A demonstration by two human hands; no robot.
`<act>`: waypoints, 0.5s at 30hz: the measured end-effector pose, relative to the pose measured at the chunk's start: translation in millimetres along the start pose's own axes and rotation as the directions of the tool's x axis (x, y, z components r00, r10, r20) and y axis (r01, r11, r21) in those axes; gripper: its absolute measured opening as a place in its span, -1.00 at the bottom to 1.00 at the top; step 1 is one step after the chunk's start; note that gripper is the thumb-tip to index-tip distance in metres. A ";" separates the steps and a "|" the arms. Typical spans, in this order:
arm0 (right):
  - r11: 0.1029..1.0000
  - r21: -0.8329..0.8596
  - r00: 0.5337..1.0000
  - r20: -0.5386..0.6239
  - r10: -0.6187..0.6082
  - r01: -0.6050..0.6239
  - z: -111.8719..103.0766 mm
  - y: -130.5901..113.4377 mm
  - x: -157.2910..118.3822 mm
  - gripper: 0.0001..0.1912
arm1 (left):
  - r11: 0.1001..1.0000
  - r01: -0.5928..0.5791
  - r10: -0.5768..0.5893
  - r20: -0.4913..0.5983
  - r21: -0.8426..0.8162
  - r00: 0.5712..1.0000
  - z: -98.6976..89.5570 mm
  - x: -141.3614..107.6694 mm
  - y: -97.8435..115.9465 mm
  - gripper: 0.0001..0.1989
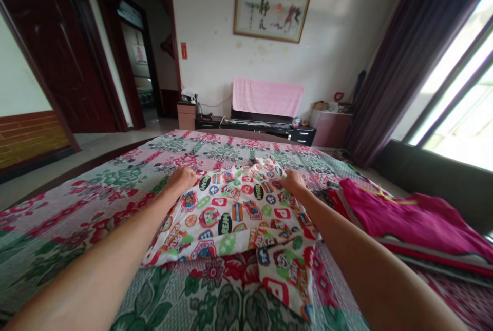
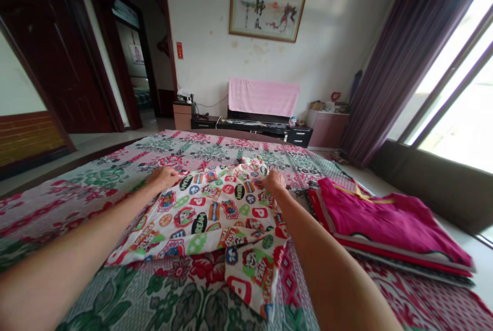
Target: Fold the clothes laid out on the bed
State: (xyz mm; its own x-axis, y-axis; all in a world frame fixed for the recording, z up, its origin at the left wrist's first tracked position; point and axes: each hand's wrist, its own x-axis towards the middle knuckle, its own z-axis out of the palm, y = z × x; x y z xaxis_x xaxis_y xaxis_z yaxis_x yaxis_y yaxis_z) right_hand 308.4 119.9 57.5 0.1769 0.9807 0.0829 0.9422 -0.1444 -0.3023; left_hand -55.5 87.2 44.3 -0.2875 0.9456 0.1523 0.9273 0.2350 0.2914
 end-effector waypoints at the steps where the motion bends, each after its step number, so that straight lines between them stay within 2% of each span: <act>1: 1.000 0.007 1.000 -0.005 -0.008 0.008 1.9 1.7 2.3 -0.64 | 1.000 -0.021 0.021 -0.016 0.004 1.000 0.1 -2.4 3.3 -0.76; 4: 0.997 0.053 0.997 -0.053 -0.051 0.053 -0.5 9.4 4.0 -0.67 | 0.993 -0.096 0.086 -0.132 -0.072 0.988 -4.4 -11.7 9.1 -0.77; 7: 0.992 0.056 0.990 -0.084 -0.109 0.114 -14.0 21.6 -2.4 -0.70 | 0.953 -0.247 0.212 -0.197 -0.176 0.957 -14.4 -24.9 7.9 -0.78; 8: 0.989 0.035 0.989 -0.049 -0.138 0.140 -19.7 26.2 -5.9 -0.72 | 0.926 -0.311 0.278 -0.172 -0.213 0.945 -18.2 -30.6 6.7 -0.78; 10: 0.982 -0.011 0.978 0.099 -0.184 0.186 -31.1 34.3 -13.5 -0.78 | 0.856 -0.435 0.442 -0.039 -0.279 0.896 -25.4 -43.6 4.7 -0.78; 12: 0.980 -0.060 0.942 0.291 -0.165 0.190 -40.8 38.8 -19.8 -0.83 | 0.796 -0.522 0.580 0.142 -0.308 0.802 -31.1 -56.5 4.0 -0.80; 14: 0.981 -0.106 0.904 0.415 -0.107 0.165 -48.0 37.9 -22.8 -0.87 | 0.774 -0.559 0.631 0.277 -0.298 0.725 -34.4 -66.0 4.5 -0.80; 15: 0.980 -0.127 0.899 0.429 -0.086 0.155 -50.3 35.6 -23.1 -0.87 | 0.777 -0.557 0.628 0.312 -0.293 0.713 -35.0 -69.0 5.0 -0.79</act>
State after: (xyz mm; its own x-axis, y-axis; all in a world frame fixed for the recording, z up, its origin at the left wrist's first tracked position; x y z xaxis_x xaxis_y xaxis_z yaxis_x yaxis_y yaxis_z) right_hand 352.2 85.5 92.6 -0.0444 0.9508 -0.3065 0.9866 -0.0066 -0.1631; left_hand -39.4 15.2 68.4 0.4522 0.8919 -0.0028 0.8106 -0.4096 0.4184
